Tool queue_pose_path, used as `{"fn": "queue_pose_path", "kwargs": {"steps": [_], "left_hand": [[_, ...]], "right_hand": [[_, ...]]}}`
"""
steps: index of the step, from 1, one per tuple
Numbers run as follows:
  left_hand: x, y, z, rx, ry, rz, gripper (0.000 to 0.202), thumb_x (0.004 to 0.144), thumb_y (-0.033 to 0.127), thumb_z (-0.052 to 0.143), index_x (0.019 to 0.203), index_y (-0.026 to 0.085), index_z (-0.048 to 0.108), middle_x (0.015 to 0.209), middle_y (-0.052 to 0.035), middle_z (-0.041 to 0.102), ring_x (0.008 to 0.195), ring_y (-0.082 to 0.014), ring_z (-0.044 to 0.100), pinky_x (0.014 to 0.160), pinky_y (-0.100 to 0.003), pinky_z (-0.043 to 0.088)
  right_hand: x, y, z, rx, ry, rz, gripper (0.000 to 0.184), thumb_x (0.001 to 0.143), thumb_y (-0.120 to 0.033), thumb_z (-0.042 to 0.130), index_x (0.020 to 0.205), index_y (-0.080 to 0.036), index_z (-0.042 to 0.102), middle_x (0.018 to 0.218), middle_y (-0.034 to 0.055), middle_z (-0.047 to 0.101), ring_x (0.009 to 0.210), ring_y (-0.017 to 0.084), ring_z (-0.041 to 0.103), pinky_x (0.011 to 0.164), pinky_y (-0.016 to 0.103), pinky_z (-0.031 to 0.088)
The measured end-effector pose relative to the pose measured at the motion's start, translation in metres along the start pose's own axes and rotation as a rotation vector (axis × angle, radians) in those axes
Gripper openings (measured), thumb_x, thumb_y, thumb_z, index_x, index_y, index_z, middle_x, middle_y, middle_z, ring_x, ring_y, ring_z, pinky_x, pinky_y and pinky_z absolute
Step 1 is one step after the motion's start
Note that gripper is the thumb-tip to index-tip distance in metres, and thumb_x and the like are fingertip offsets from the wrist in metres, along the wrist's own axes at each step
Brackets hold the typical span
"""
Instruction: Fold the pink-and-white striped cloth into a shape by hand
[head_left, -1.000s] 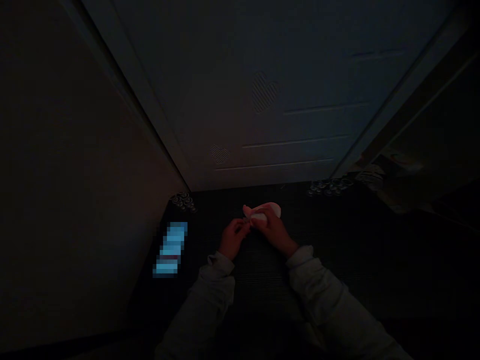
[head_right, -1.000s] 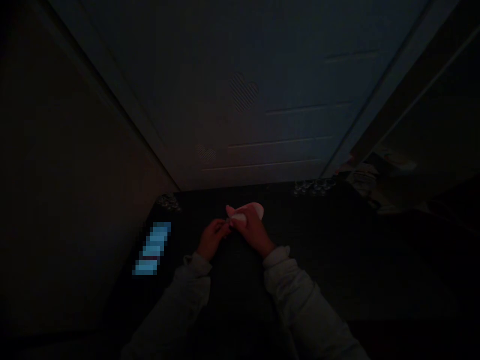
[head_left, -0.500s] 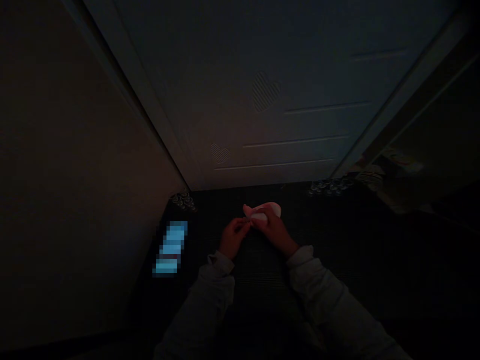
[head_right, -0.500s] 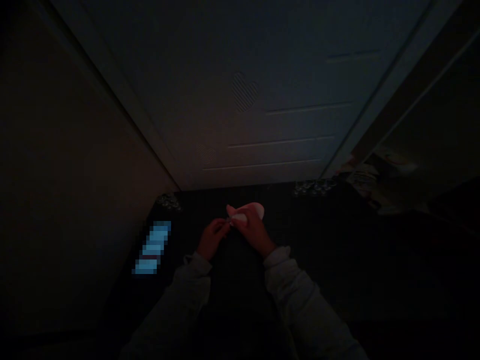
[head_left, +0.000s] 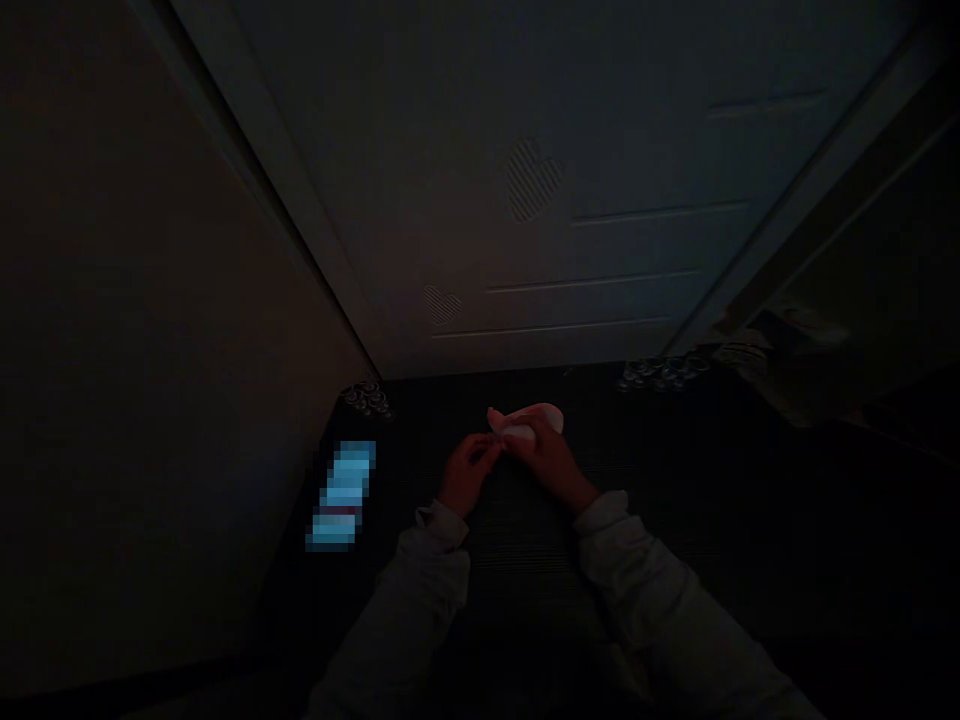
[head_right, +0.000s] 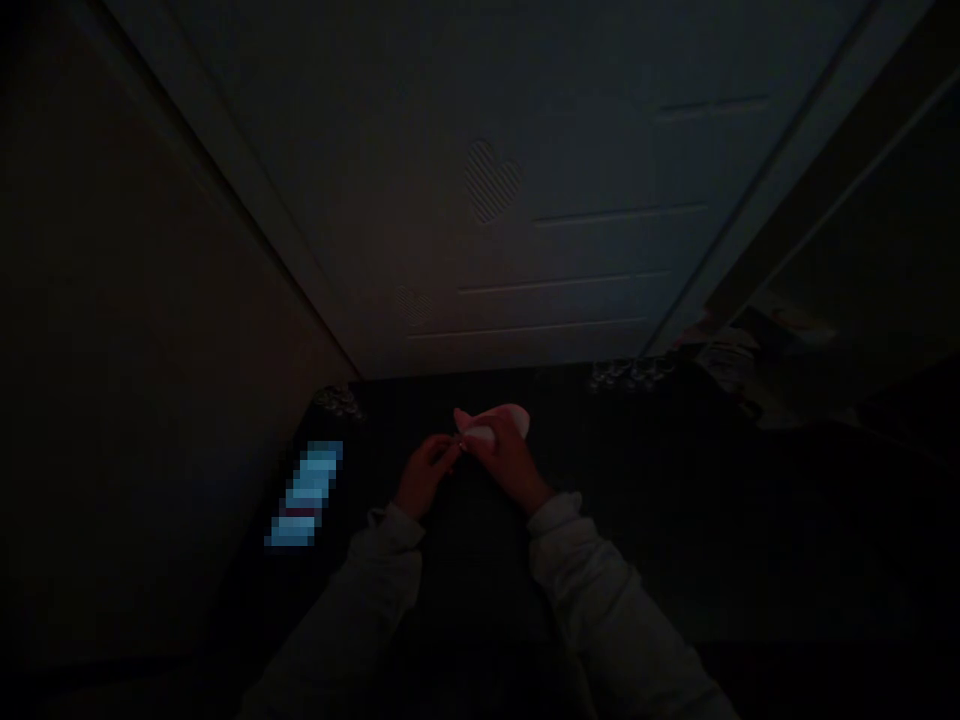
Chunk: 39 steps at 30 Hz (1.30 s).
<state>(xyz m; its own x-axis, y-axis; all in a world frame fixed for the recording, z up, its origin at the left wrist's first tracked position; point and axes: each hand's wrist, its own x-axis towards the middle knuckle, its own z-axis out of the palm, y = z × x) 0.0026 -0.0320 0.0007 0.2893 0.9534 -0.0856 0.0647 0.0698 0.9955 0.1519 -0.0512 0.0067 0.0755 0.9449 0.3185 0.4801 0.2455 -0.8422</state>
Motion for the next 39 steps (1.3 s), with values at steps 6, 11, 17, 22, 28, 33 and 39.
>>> {"fn": "queue_pose_path", "kwargs": {"steps": [6, 11, 17, 22, 28, 33, 39], "left_hand": [[0.0000, 0.0014, -0.0006, 0.004, -0.014, -0.011, 0.028, 0.070, 0.036, 0.057, 0.089, 0.016, 0.052, 0.080, -0.0030, 0.060, 0.070, -0.0121, 0.054, 0.056, -0.022, 0.041], [0.0017, -0.0023, -0.0008, 0.011, -0.020, -0.006, 0.026, 0.070, 0.035, 0.057, 0.089, 0.016, 0.053, 0.077, -0.0020, 0.059, 0.065, -0.0105, 0.052, 0.055, -0.021, 0.040], [0.0030, -0.0075, -0.0013, 0.000, -0.034, 0.001, 0.028, 0.070, 0.037, 0.057, 0.089, 0.018, 0.053, 0.078, -0.0017, 0.059, 0.067, -0.0112, 0.053, 0.055, -0.022, 0.040], [0.0019, -0.0034, -0.0009, 0.003, -0.037, 0.006, 0.026, 0.071, 0.036, 0.056, 0.088, 0.017, 0.053, 0.077, -0.0015, 0.059, 0.066, -0.0107, 0.052, 0.056, -0.021, 0.040], [-0.0006, 0.0022, -0.0003, 0.024, -0.025, 0.006, 0.026, 0.071, 0.036, 0.056, 0.088, 0.017, 0.054, 0.077, -0.0020, 0.060, 0.066, -0.0112, 0.053, 0.056, -0.022, 0.040], [0.0004, -0.0002, 0.0002, 0.016, -0.001, -0.007, 0.029, 0.069, 0.037, 0.058, 0.088, 0.016, 0.054, 0.079, -0.0032, 0.061, 0.068, -0.0124, 0.055, 0.056, -0.023, 0.041], [0.0014, -0.0033, -0.0012, 0.016, -0.032, 0.004, 0.028, 0.071, 0.037, 0.056, 0.089, 0.016, 0.053, 0.078, -0.0027, 0.060, 0.067, -0.0116, 0.054, 0.056, -0.022, 0.040]], "right_hand": [[-0.0005, 0.0025, 0.0006, 0.003, 0.001, -0.004, 0.024, 0.075, -0.032, 0.054, 0.096, -0.020, 0.054, 0.097, 0.0044, 0.054, 0.094, 0.019, 0.049, 0.083, 0.035, 0.038], [-0.0012, 0.0031, 0.0002, 0.005, -0.007, -0.003, 0.024, 0.075, -0.032, 0.052, 0.096, -0.020, 0.053, 0.098, 0.0045, 0.054, 0.094, 0.019, 0.049, 0.083, 0.035, 0.039], [-0.0013, 0.0029, 0.0001, -0.002, 0.000, -0.020, 0.023, 0.076, -0.031, 0.052, 0.096, -0.020, 0.053, 0.099, 0.0046, 0.054, 0.095, 0.019, 0.049, 0.085, 0.035, 0.038], [-0.0010, 0.0044, 0.0008, -0.002, -0.004, -0.013, 0.023, 0.076, -0.031, 0.052, 0.096, -0.020, 0.053, 0.099, 0.0047, 0.054, 0.094, 0.019, 0.049, 0.084, 0.034, 0.038], [-0.0011, 0.0029, 0.0004, 0.005, 0.000, 0.004, 0.025, 0.075, -0.033, 0.052, 0.097, -0.020, 0.053, 0.099, 0.0047, 0.054, 0.093, 0.019, 0.049, 0.082, 0.035, 0.039], [-0.0006, 0.0020, -0.0004, -0.005, -0.013, -0.015, 0.022, 0.076, -0.031, 0.052, 0.096, -0.021, 0.053, 0.098, 0.0044, 0.054, 0.096, 0.019, 0.048, 0.085, 0.036, 0.037], [0.0003, 0.0019, 0.0002, -0.001, -0.009, -0.006, 0.023, 0.076, -0.031, 0.052, 0.096, -0.020, 0.053, 0.098, 0.0047, 0.055, 0.094, 0.019, 0.049, 0.083, 0.034, 0.038]]}}
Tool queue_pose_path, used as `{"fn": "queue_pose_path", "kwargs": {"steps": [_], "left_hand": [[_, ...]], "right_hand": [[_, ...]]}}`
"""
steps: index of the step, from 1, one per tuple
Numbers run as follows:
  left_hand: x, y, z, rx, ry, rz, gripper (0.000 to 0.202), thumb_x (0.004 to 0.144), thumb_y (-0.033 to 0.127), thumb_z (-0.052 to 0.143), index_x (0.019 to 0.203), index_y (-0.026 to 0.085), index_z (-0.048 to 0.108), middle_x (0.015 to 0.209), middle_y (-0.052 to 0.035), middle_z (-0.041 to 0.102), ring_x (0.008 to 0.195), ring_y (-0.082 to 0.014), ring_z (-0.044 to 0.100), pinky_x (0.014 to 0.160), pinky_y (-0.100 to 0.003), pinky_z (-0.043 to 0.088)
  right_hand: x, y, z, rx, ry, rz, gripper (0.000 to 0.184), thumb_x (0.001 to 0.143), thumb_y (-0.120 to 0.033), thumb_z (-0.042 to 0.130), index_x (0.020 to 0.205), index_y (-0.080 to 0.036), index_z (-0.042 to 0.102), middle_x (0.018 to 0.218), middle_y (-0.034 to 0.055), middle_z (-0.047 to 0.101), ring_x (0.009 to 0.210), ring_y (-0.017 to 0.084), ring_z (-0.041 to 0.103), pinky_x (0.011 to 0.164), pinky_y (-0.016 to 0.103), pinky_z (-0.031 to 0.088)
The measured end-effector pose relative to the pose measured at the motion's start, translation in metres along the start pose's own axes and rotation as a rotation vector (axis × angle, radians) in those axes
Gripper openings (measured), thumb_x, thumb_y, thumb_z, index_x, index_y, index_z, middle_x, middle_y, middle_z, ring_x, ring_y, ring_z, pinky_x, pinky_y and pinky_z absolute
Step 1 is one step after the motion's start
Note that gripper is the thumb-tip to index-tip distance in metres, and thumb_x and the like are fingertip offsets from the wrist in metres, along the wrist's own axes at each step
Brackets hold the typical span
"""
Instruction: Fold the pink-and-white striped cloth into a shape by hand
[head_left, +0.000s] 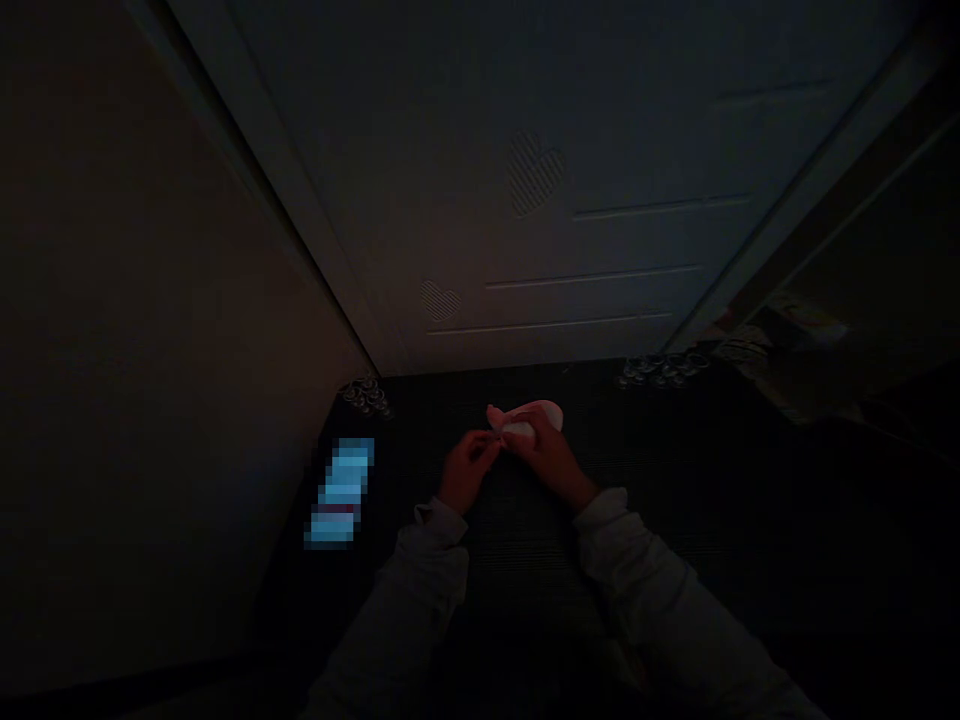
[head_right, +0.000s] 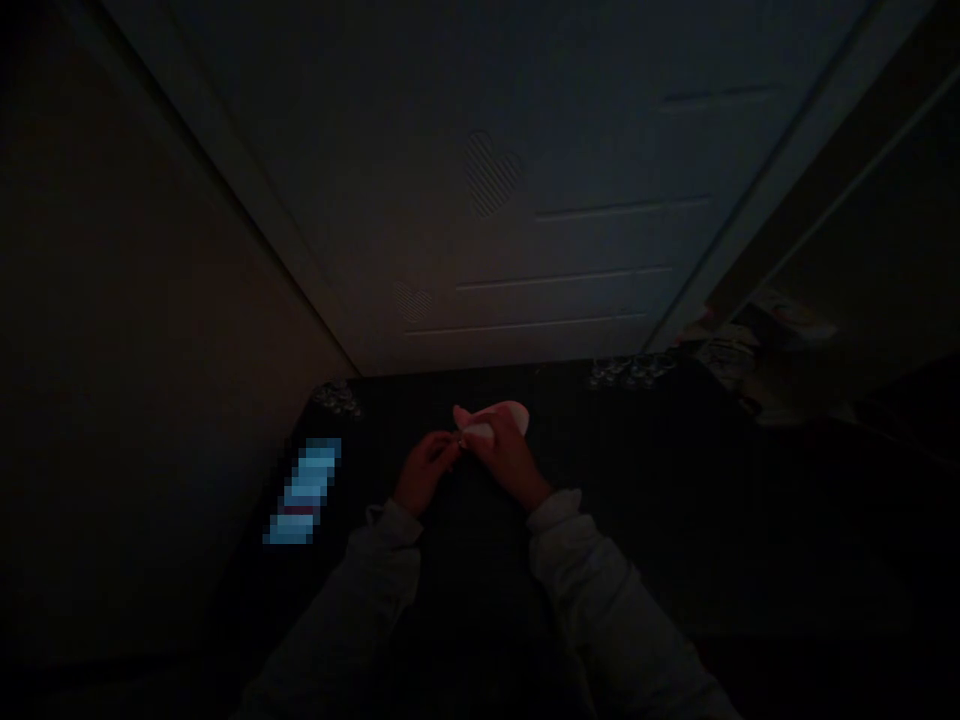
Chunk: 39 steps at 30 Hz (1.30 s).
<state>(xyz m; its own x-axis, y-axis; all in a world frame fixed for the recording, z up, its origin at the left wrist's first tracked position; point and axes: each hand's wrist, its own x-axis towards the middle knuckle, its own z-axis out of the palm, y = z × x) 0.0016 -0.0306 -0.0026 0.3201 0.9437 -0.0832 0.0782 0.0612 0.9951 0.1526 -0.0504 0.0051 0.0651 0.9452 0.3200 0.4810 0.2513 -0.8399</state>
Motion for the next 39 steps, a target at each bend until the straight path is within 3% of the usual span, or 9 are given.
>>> {"fn": "queue_pose_path", "kwargs": {"steps": [15, 25, 34, 39], "left_hand": [[0.0001, 0.0009, 0.0005, 0.000, 0.016, -0.012, 0.028, 0.069, 0.038, 0.058, 0.086, 0.015, 0.054, 0.074, -0.0018, 0.060, 0.060, -0.0099, 0.051, 0.054, -0.022, 0.040], [-0.0013, 0.0036, 0.0011, 0.040, 0.016, 0.013, 0.026, 0.067, 0.035, 0.060, 0.085, 0.016, 0.055, 0.075, -0.0018, 0.062, 0.068, -0.0125, 0.056, 0.062, -0.024, 0.041], [-0.0017, 0.0040, 0.0004, -0.006, 0.008, -0.011, 0.027, 0.068, 0.036, 0.060, 0.085, 0.016, 0.055, 0.077, -0.0029, 0.062, 0.067, -0.0119, 0.055, 0.058, -0.023, 0.041], [-0.0010, 0.0020, 0.0006, -0.009, 0.013, -0.005, 0.026, 0.067, 0.034, 0.061, 0.085, 0.017, 0.056, 0.076, -0.0015, 0.062, 0.067, -0.0120, 0.056, 0.060, -0.024, 0.041]], "right_hand": [[-0.0006, 0.0030, 0.0011, 0.001, 0.010, 0.000, 0.024, 0.075, -0.032, 0.053, 0.095, -0.020, 0.053, 0.098, 0.0047, 0.054, 0.093, 0.019, 0.049, 0.083, 0.035, 0.038], [-0.0013, 0.0027, 0.0011, 0.021, 0.012, 0.009, 0.023, 0.084, -0.031, 0.039, 0.097, -0.019, 0.052, 0.096, 0.0058, 0.054, 0.091, 0.018, 0.051, 0.081, 0.034, 0.039], [-0.0007, 0.0010, 0.0002, 0.028, 0.012, 0.022, 0.025, 0.073, -0.033, 0.054, 0.095, -0.020, 0.054, 0.097, 0.0043, 0.054, 0.094, 0.020, 0.049, 0.083, 0.036, 0.038], [-0.0022, 0.0048, 0.0022, 0.039, 0.023, 0.003, 0.024, 0.079, -0.033, 0.046, 0.098, -0.021, 0.053, 0.098, 0.0052, 0.055, 0.093, 0.019, 0.050, 0.083, 0.036, 0.039]]}}
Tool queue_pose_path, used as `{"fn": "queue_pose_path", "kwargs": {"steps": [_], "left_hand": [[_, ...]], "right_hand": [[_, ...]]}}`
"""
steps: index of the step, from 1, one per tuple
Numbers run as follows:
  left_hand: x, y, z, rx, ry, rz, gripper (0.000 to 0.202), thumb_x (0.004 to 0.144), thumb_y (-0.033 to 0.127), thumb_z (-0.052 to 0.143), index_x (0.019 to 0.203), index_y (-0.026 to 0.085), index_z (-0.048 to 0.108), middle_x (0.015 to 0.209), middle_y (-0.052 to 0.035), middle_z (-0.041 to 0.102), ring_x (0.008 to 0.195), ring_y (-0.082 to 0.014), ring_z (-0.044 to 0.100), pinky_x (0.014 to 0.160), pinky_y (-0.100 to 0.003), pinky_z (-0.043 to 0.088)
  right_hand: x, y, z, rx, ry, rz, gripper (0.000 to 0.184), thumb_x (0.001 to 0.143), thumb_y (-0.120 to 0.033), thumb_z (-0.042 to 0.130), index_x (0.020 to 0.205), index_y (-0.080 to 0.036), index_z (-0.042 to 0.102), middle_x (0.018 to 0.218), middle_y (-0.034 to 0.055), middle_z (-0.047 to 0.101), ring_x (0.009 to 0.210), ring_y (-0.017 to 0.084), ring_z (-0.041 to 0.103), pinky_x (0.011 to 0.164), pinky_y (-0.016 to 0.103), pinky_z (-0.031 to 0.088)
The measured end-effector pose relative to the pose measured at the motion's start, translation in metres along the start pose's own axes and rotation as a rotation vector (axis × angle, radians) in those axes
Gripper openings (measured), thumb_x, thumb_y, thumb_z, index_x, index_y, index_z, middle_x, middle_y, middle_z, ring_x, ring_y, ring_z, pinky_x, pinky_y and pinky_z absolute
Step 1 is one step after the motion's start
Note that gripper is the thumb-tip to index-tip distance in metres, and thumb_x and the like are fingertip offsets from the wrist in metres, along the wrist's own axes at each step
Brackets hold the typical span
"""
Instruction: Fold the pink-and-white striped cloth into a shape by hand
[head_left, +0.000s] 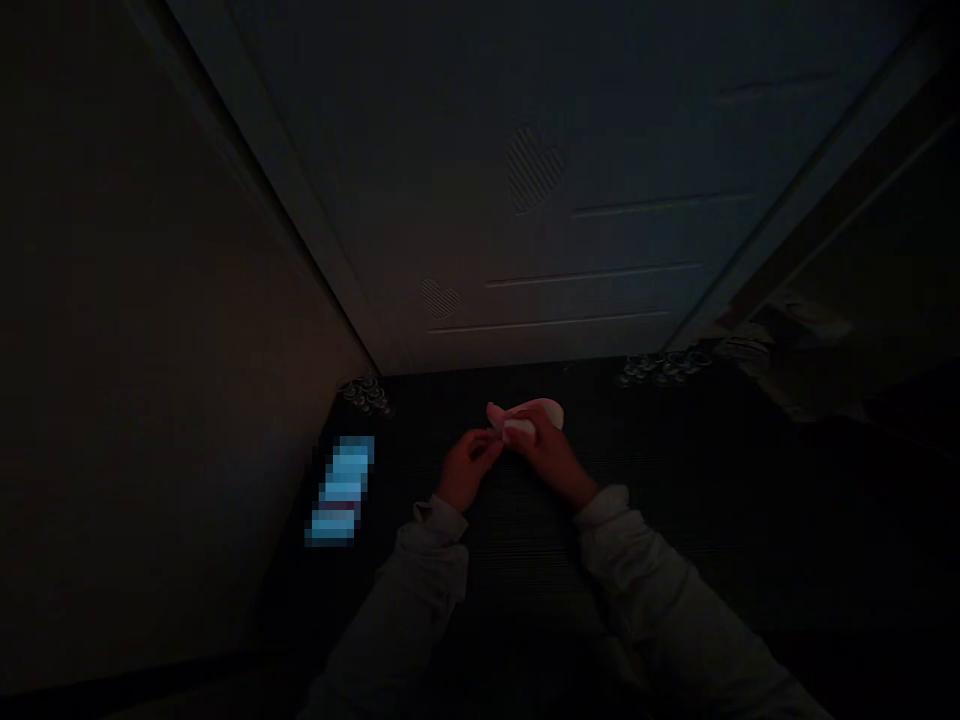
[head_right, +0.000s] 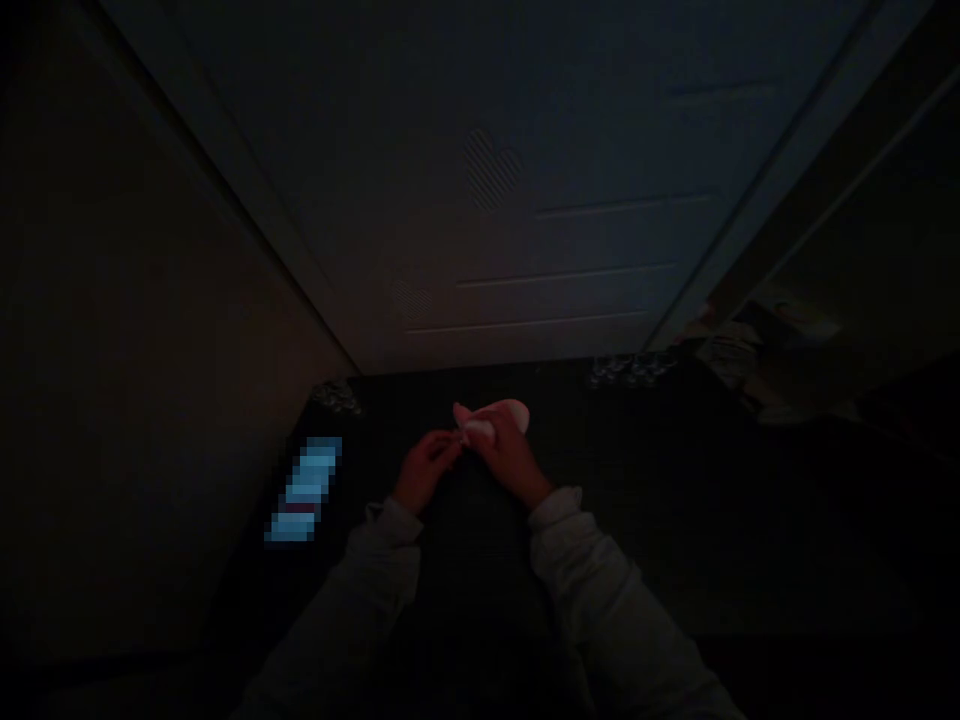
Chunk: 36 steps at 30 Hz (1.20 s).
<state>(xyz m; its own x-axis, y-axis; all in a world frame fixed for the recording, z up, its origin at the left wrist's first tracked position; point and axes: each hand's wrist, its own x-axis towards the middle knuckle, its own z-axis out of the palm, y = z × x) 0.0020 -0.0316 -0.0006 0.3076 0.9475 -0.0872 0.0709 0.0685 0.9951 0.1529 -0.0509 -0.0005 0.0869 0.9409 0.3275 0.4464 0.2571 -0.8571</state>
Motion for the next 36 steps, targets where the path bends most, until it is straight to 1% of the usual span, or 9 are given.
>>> {"fn": "queue_pose_path", "kwargs": {"steps": [4, 8, 14, 16, 21, 25, 28, 32, 36], "left_hand": [[0.0001, 0.0003, 0.0000, 0.024, -0.005, 0.004, 0.024, 0.067, 0.031, 0.061, 0.085, 0.016, 0.056, 0.077, -0.0013, 0.062, 0.070, -0.0121, 0.056, 0.064, -0.024, 0.041], [-0.0001, 0.0011, -0.0005, 0.025, -0.020, 0.020, 0.024, 0.067, 0.031, 0.061, 0.085, 0.016, 0.056, 0.078, -0.0013, 0.062, 0.069, -0.0117, 0.055, 0.063, -0.024, 0.041], [-0.0008, 0.0028, -0.0004, 0.003, -0.020, -0.019, 0.026, 0.067, 0.035, 0.060, 0.084, 0.015, 0.055, 0.073, -0.0013, 0.061, 0.061, -0.0102, 0.052, 0.056, -0.023, 0.039], [-0.0013, 0.0042, -0.0002, 0.002, -0.016, -0.032, 0.026, 0.067, 0.035, 0.060, 0.082, 0.015, 0.055, 0.072, -0.0014, 0.061, 0.061, -0.0102, 0.052, 0.056, -0.023, 0.039], [-0.0011, 0.0048, 0.0003, 0.032, -0.011, -0.006, 0.022, 0.066, 0.032, 0.062, 0.079, 0.016, 0.055, 0.074, -0.0015, 0.062, 0.068, -0.0121, 0.055, 0.062, -0.024, 0.041], [-0.0008, 0.0032, 0.0004, 0.024, -0.026, 0.014, 0.022, 0.066, 0.031, 0.062, 0.080, 0.016, 0.056, 0.075, -0.0008, 0.062, 0.070, -0.0125, 0.056, 0.066, -0.026, 0.041], [-0.0017, 0.0046, 0.0005, 0.022, -0.024, 0.001, 0.022, 0.066, 0.032, 0.062, 0.080, 0.016, 0.056, 0.074, -0.0008, 0.062, 0.069, -0.0125, 0.056, 0.066, -0.026, 0.041], [-0.0025, 0.0066, 0.0004, 0.019, -0.010, -0.020, 0.022, 0.068, 0.033, 0.060, 0.079, 0.015, 0.055, 0.074, -0.0017, 0.062, 0.069, -0.0123, 0.055, 0.064, -0.025, 0.041], [-0.0012, 0.0048, 0.0001, 0.008, -0.017, -0.018, 0.023, 0.068, 0.033, 0.060, 0.080, 0.015, 0.055, 0.075, -0.0022, 0.061, 0.069, -0.0125, 0.055, 0.063, -0.025, 0.041]], "right_hand": [[-0.0002, 0.0002, -0.0004, 0.002, -0.003, 0.008, 0.024, 0.084, -0.032, 0.038, 0.097, -0.019, 0.053, 0.097, 0.0063, 0.055, 0.093, 0.019, 0.050, 0.083, 0.035, 0.039], [0.0002, -0.0008, -0.0019, -0.011, -0.017, 0.019, 0.024, 0.084, -0.032, 0.037, 0.098, -0.020, 0.051, 0.098, 0.0059, 0.054, 0.094, 0.019, 0.050, 0.083, 0.035, 0.039], [0.0012, 0.0003, -0.0015, -0.035, -0.018, 0.006, 0.025, 0.075, -0.033, 0.053, 0.097, -0.020, 0.053, 0.098, 0.0047, 0.054, 0.094, 0.019, 0.049, 0.084, 0.035, 0.039], [0.0014, -0.0002, -0.0012, -0.037, -0.016, -0.008, 0.025, 0.075, -0.033, 0.054, 0.096, -0.020, 0.053, 0.098, 0.0047, 0.054, 0.095, 0.019, 0.049, 0.084, 0.034, 0.038], [0.0006, 0.0002, 0.0000, -0.011, -0.002, -0.012, 0.024, 0.081, -0.032, 0.044, 0.098, -0.018, 0.053, 0.098, 0.0061, 0.054, 0.093, 0.019, 0.049, 0.083, 0.034, 0.039], [0.0002, 0.0025, 0.0002, 0.013, -0.006, 0.009, 0.025, 0.084, -0.032, 0.038, 0.099, -0.018, 0.052, 0.098, 0.0065, 0.055, 0.093, 0.019, 0.050, 0.082, 0.035, 0.039], [0.0008, 0.0032, -0.0004, 0.012, -0.018, 0.014, 0.024, 0.082, -0.033, 0.041, 0.099, -0.019, 0.052, 0.097, 0.0059, 0.055, 0.092, 0.019, 0.051, 0.081, 0.035, 0.040], [0.0020, 0.0019, -0.0006, -0.019, -0.009, -0.020, 0.025, 0.076, -0.034, 0.053, 0.097, -0.020, 0.053, 0.096, 0.0047, 0.054, 0.094, 0.019, 0.049, 0.083, 0.035, 0.039], [0.0020, 0.0009, -0.0004, -0.032, -0.008, -0.037, 0.024, 0.076, -0.033, 0.052, 0.096, -0.020, 0.053, 0.097, 0.0049, 0.054, 0.095, 0.019, 0.049, 0.084, 0.035, 0.038]]}}
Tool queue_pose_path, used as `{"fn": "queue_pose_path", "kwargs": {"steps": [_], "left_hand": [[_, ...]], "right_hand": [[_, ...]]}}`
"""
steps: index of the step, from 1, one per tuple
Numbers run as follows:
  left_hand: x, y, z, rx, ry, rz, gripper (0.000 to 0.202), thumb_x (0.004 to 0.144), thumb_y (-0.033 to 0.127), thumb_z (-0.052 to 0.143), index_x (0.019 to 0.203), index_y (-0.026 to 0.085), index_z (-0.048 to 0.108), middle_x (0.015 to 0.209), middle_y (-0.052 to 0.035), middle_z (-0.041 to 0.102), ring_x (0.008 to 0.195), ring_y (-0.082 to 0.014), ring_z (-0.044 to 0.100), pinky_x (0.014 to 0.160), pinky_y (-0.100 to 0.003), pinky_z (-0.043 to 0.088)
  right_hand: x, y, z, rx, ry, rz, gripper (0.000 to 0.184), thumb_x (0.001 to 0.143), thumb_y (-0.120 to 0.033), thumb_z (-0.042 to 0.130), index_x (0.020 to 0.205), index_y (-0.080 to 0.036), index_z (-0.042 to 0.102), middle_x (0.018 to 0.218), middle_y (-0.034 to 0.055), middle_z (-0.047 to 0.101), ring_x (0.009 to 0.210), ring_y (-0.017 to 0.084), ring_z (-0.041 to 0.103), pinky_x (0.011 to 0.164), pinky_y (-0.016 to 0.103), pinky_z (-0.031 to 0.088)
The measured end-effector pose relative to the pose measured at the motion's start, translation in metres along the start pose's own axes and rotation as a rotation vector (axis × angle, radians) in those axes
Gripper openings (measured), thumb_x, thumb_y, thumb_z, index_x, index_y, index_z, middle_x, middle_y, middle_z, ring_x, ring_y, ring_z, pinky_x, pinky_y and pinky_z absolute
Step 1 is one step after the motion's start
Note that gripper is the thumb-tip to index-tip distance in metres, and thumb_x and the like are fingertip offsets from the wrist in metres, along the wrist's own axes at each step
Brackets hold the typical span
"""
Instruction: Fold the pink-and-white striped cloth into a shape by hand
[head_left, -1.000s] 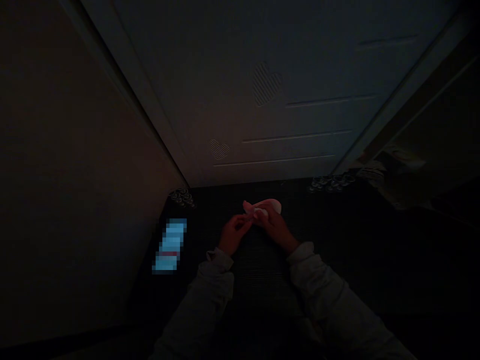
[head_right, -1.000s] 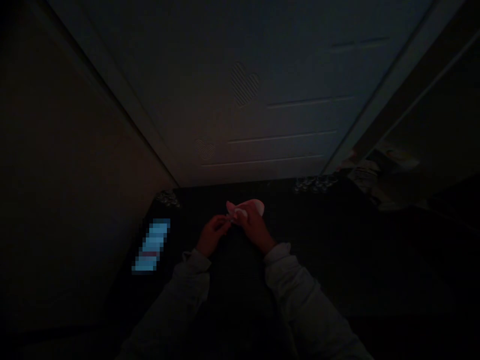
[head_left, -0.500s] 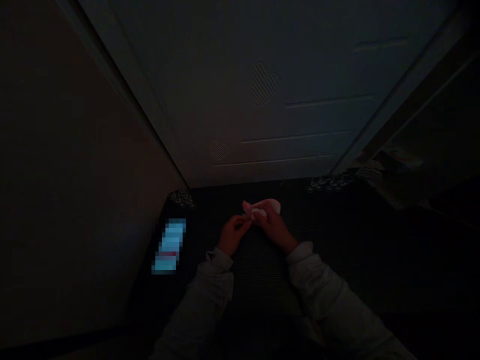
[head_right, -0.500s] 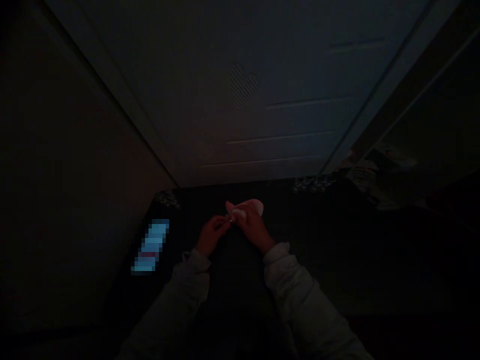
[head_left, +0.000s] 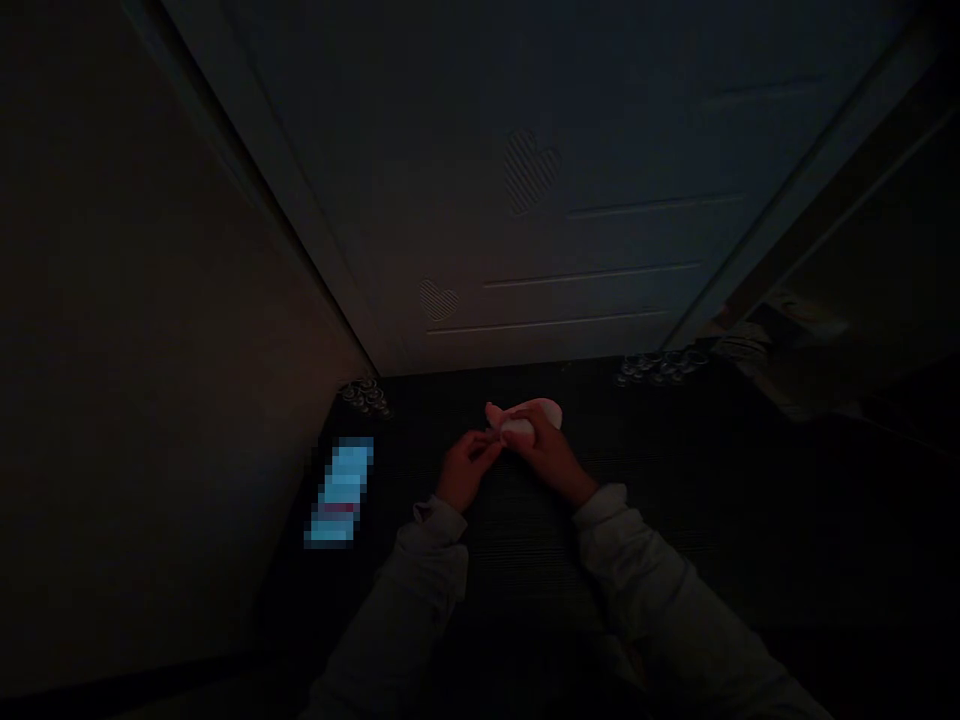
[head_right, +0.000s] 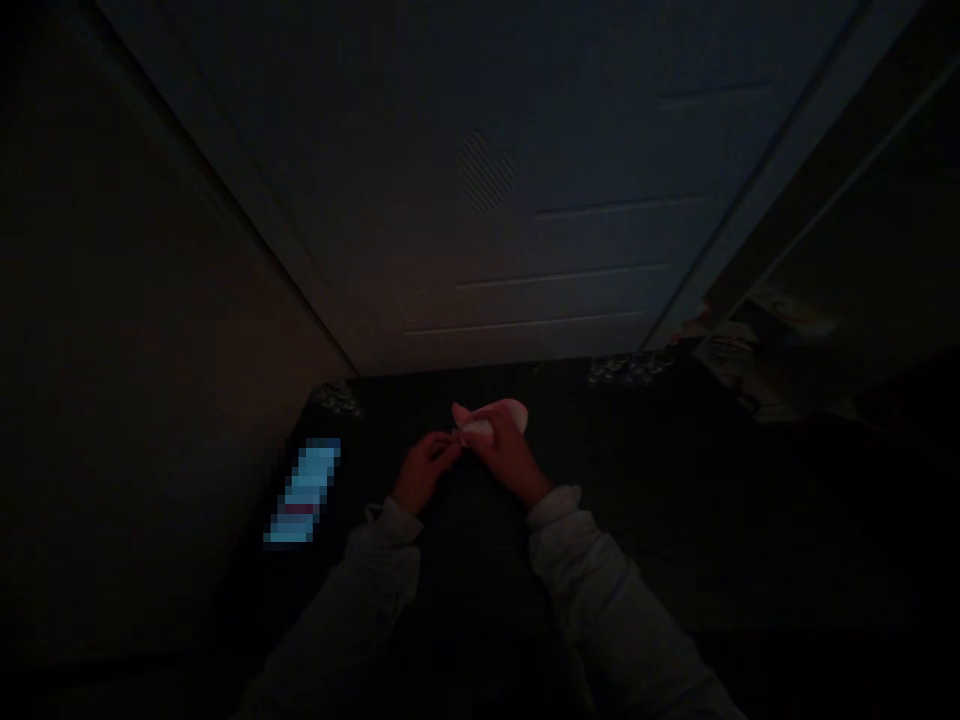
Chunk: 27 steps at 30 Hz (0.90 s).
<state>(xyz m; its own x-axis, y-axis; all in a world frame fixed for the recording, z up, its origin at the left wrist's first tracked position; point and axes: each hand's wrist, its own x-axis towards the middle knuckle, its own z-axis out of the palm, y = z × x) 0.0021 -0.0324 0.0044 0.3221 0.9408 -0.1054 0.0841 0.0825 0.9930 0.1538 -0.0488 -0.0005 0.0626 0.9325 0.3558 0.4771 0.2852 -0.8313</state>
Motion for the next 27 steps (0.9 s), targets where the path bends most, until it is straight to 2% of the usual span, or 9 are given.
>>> {"fn": "queue_pose_path", "kwargs": {"steps": [7, 16, 23, 27], "left_hand": [[0.0012, -0.0048, -0.0008, 0.007, -0.006, 0.038, 0.022, 0.066, 0.031, 0.062, 0.081, 0.016, 0.056, 0.077, -0.0016, 0.062, 0.070, -0.0123, 0.056, 0.065, -0.025, 0.041], [0.0004, -0.0022, -0.0007, 0.005, 0.013, -0.018, 0.024, 0.068, 0.034, 0.060, 0.081, 0.015, 0.056, 0.075, -0.0029, 0.062, 0.065, -0.0116, 0.054, 0.057, -0.023, 0.040], [0.0012, -0.0046, -0.0003, 0.000, 0.005, 0.025, 0.024, 0.065, 0.033, 0.063, 0.081, 0.016, 0.057, 0.076, -0.0020, 0.064, 0.069, -0.0129, 0.057, 0.064, -0.026, 0.041], [0.0002, -0.0037, -0.0001, 0.008, -0.003, 0.021, 0.023, 0.065, 0.031, 0.063, 0.080, 0.016, 0.057, 0.076, -0.0017, 0.064, 0.070, -0.0131, 0.057, 0.066, -0.027, 0.042]], "right_hand": [[-0.0021, 0.0006, -0.0003, 0.033, -0.001, 0.037, 0.025, 0.084, -0.031, 0.037, 0.100, -0.019, 0.052, 0.098, 0.0064, 0.055, 0.093, 0.019, 0.051, 0.082, 0.035, 0.039], [-0.0003, -0.0001, -0.0002, 0.008, 0.000, 0.024, 0.026, 0.074, -0.034, 0.054, 0.096, -0.021, 0.053, 0.097, 0.0043, 0.053, 0.094, 0.019, 0.049, 0.084, 0.035, 0.039], [-0.0011, 0.0006, -0.0003, 0.019, -0.011, 0.026, 0.025, 0.083, -0.033, 0.040, 0.099, -0.018, 0.052, 0.098, 0.0062, 0.054, 0.093, 0.018, 0.050, 0.084, 0.035, 0.039], [-0.0015, 0.0016, -0.0008, 0.026, -0.009, 0.048, 0.025, 0.084, -0.032, 0.038, 0.100, -0.018, 0.051, 0.099, 0.0064, 0.055, 0.093, 0.018, 0.050, 0.083, 0.035, 0.039]]}}
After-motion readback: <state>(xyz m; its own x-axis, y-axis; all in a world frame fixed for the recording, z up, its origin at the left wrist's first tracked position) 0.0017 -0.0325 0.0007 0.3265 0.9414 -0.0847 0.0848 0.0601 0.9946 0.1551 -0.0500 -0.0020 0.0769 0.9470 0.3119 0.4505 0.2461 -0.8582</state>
